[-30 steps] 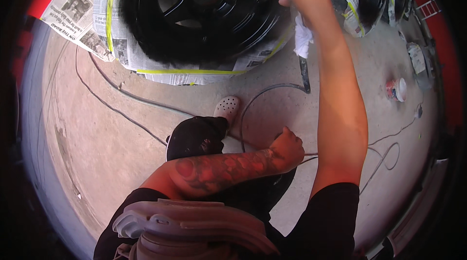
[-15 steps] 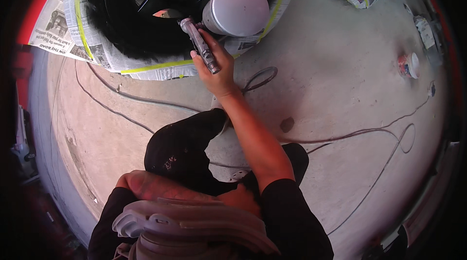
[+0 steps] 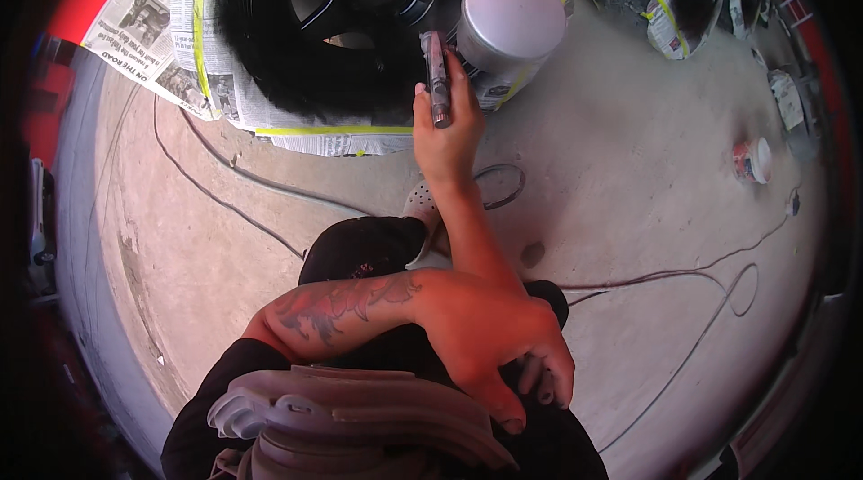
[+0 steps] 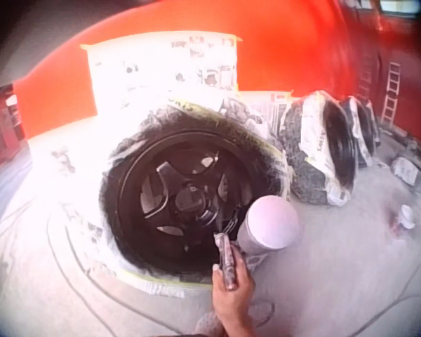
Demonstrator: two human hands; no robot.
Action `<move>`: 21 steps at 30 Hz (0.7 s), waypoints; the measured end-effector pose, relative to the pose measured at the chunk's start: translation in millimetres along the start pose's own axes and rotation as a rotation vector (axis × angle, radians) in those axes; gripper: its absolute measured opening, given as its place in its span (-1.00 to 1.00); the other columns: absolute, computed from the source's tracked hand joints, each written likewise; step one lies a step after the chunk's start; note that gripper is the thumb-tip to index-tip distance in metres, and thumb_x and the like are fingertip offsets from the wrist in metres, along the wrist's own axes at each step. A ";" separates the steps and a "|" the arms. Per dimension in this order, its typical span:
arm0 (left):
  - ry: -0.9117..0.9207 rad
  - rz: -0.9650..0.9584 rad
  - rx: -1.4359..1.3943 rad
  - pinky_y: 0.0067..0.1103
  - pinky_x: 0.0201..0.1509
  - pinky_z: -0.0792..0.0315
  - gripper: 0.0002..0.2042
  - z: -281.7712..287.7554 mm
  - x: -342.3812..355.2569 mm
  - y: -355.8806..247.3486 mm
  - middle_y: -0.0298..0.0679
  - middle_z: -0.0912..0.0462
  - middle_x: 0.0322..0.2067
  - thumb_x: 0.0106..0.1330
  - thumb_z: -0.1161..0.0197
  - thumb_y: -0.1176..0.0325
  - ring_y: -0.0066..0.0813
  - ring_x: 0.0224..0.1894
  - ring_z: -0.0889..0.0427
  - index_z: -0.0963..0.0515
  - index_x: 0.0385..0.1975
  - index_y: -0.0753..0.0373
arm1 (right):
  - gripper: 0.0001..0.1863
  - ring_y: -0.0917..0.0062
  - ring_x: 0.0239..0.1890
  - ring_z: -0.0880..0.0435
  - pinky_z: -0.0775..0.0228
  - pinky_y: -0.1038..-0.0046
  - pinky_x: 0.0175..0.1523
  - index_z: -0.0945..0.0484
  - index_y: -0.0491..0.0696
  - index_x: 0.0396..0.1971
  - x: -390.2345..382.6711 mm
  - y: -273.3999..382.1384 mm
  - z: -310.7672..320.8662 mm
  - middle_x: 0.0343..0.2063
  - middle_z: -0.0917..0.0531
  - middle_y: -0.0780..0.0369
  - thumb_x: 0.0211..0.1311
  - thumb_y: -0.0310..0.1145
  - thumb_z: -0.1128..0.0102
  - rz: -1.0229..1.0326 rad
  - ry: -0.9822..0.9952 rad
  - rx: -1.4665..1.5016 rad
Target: The person is painting car wheel rims using a spray gun.
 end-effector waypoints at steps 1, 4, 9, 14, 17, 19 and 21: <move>-0.027 0.010 -0.054 -0.51 -0.22 -0.57 -0.55 7.2 2.0 -0.1 -0.09 -0.69 -0.15 0.18 -0.45 0.26 -0.38 -0.21 -0.74 -0.56 0.01 0.37 | -0.49 0.58 -0.21 -0.65 -0.50 0.51 -0.07 -0.43 -0.15 0.22 0.0 -3.1 -2.7 -0.16 -0.66 0.20 0.25 -0.51 -0.25 -0.072 0.059 -0.012; -0.051 -0.097 -0.226 -0.56 -0.23 -0.57 -0.56 18.2 11.8 -1.6 -0.12 -0.69 -0.15 0.19 -0.43 0.32 -0.45 -0.22 -0.73 -0.55 0.03 0.39 | -0.47 0.53 -0.13 -0.66 -0.53 0.49 -0.08 -0.43 -0.13 0.23 -10.0 -3.3 3.6 -0.08 -0.66 0.20 0.24 -0.50 -0.24 -0.266 0.136 0.052; -0.059 -0.066 -0.204 -0.61 -0.25 -0.55 -0.58 26.4 21.7 -0.3 -0.13 -0.68 -0.15 0.20 -0.41 0.40 -0.51 -0.26 -0.73 -0.53 0.04 0.41 | -0.48 0.64 -0.23 -0.65 -0.58 0.61 -0.39 -0.41 -0.08 0.25 -42.5 3.2 44.8 -0.13 -0.65 0.24 0.28 -0.45 -0.23 -0.449 0.099 0.214; -0.122 -0.105 -0.205 -0.64 -0.28 -0.53 -0.52 31.7 29.8 6.4 -0.16 -0.70 -0.20 0.19 -0.46 0.32 -0.52 -0.29 -0.73 -0.51 0.07 0.40 | -0.51 0.54 -0.18 -0.70 -0.61 0.58 -0.38 -0.38 -0.14 0.21 -76.8 -18.6 119.5 -0.10 -0.67 0.19 0.31 -0.41 -0.24 -0.627 -0.105 0.190; -0.264 -0.197 -0.199 -0.60 -0.26 -0.56 -0.63 42.3 25.4 8.0 -0.13 -0.72 -0.32 0.22 -0.37 0.41 -0.54 -0.36 -0.68 -0.55 -0.03 0.46 | -0.56 0.57 -0.27 -0.67 -0.57 0.48 -0.25 -0.45 -0.15 0.12 -84.1 -7.8 155.5 -0.19 -0.67 0.16 0.32 -0.27 -0.23 -0.724 -0.108 0.069; -0.341 -0.201 -0.165 -0.62 -0.27 -0.55 -0.64 48.6 30.0 14.4 -0.15 -0.72 -0.34 0.21 -0.38 0.40 -0.54 -0.39 -0.67 -0.56 -0.04 0.46 | -0.56 0.57 -0.27 -0.67 -0.57 0.48 -0.24 -0.46 -0.16 0.11 -87.5 -7.0 155.1 -0.19 -0.67 0.16 0.33 -0.26 -0.23 -0.704 -0.126 0.072; -0.461 -0.154 -0.147 -0.61 -0.29 -0.51 -0.65 55.4 29.4 20.6 -0.21 -0.71 -0.37 0.21 -0.40 0.32 -0.55 -0.42 -0.64 -0.60 -0.10 0.43 | -0.57 0.56 -0.27 -0.67 -0.56 0.47 -0.24 -0.46 -0.17 0.09 -91.1 -5.1 159.2 -0.19 -0.67 0.16 0.33 -0.25 -0.22 -0.661 -0.175 0.054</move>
Point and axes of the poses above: each hand's wrist, its own x-axis towards the middle knuckle, its own z-axis out of the back of the hand, y = z × x, the point moved 8 cm from there along x, towards the middle knuckle
